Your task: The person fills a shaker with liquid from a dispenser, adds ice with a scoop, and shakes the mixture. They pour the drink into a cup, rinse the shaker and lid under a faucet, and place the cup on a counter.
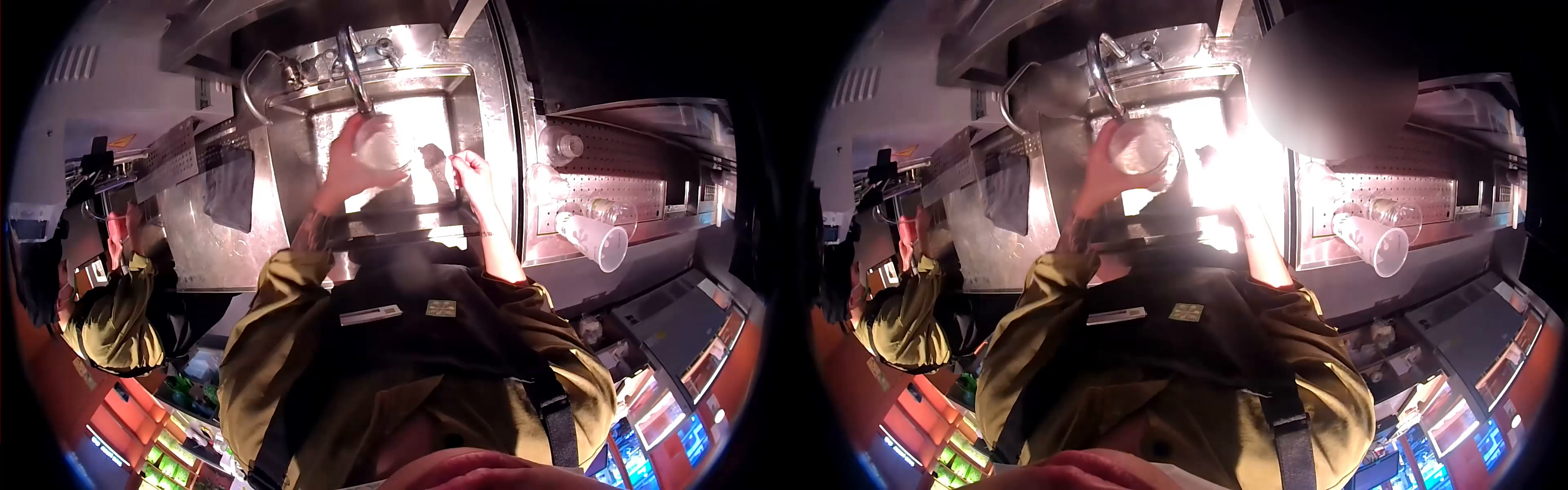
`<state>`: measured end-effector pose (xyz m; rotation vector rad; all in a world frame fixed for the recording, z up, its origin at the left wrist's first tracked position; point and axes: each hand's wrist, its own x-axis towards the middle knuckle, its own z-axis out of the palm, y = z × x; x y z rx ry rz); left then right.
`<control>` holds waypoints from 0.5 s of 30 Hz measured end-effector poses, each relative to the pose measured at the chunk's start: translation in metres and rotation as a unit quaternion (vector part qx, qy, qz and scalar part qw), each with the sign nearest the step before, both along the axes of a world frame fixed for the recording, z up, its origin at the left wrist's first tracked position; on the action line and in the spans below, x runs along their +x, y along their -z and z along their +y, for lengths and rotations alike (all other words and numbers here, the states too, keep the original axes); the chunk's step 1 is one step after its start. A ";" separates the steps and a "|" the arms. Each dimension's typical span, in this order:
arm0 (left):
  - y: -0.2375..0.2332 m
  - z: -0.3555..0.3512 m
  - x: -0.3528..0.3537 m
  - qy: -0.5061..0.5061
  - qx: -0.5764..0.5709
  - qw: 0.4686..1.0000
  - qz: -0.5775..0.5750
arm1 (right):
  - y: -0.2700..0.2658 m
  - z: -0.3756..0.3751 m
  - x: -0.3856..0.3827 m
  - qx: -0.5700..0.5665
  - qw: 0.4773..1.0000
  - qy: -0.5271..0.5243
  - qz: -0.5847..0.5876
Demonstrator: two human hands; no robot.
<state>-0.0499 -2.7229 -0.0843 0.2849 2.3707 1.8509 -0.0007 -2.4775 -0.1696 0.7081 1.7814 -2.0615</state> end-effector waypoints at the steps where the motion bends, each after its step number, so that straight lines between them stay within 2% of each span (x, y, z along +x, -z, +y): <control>1: 0.035 0.010 -0.006 0.015 0.083 0.996 0.021 | 0.000 -0.002 0.000 -0.003 1.000 0.003 0.001; 3: 0.052 0.025 -0.029 0.049 -0.079 0.989 0.118 | -0.001 -0.004 -0.002 -0.003 1.000 0.010 0.006; 5: 0.059 0.043 -0.031 -0.064 -0.037 0.995 0.073 | 0.002 -0.002 -0.004 0.020 0.999 -0.001 0.039; 6: 0.047 0.049 -0.025 -0.096 -0.189 0.977 0.020 | 0.004 0.001 -0.004 0.013 0.998 -0.008 0.058; 7: 0.063 0.054 -0.023 -0.120 -0.202 0.967 0.099 | 0.007 0.006 -0.002 0.006 0.997 -0.013 0.076; 9: 0.070 0.050 -0.025 -0.048 -0.243 0.944 0.219 | 0.018 0.015 -0.002 0.060 0.991 -0.021 0.114; 10: 0.074 0.048 -0.022 -0.020 -0.235 0.952 0.193 | 0.027 0.015 -0.004 0.096 0.983 -0.028 0.152; 11: 0.061 0.048 -0.020 0.008 -0.229 0.959 0.165 | 0.009 0.005 -0.006 0.129 0.973 -0.036 0.188; 12: 0.046 0.047 -0.021 -0.043 -0.238 0.968 0.060 | -0.013 0.000 -0.009 0.268 0.953 -0.118 0.077; 13: 0.045 0.038 -0.027 -0.111 -0.255 0.960 -0.033 | -0.007 -0.001 -0.012 0.318 0.930 -0.161 0.091; 14: 0.042 0.029 -0.028 -0.142 -0.072 0.984 -0.076 | 0.000 -0.005 -0.014 0.333 0.914 -0.185 0.137; 15: 0.039 0.019 -0.032 -0.168 0.115 0.972 -0.115 | 0.014 -0.009 -0.016 0.349 0.895 -0.209 0.183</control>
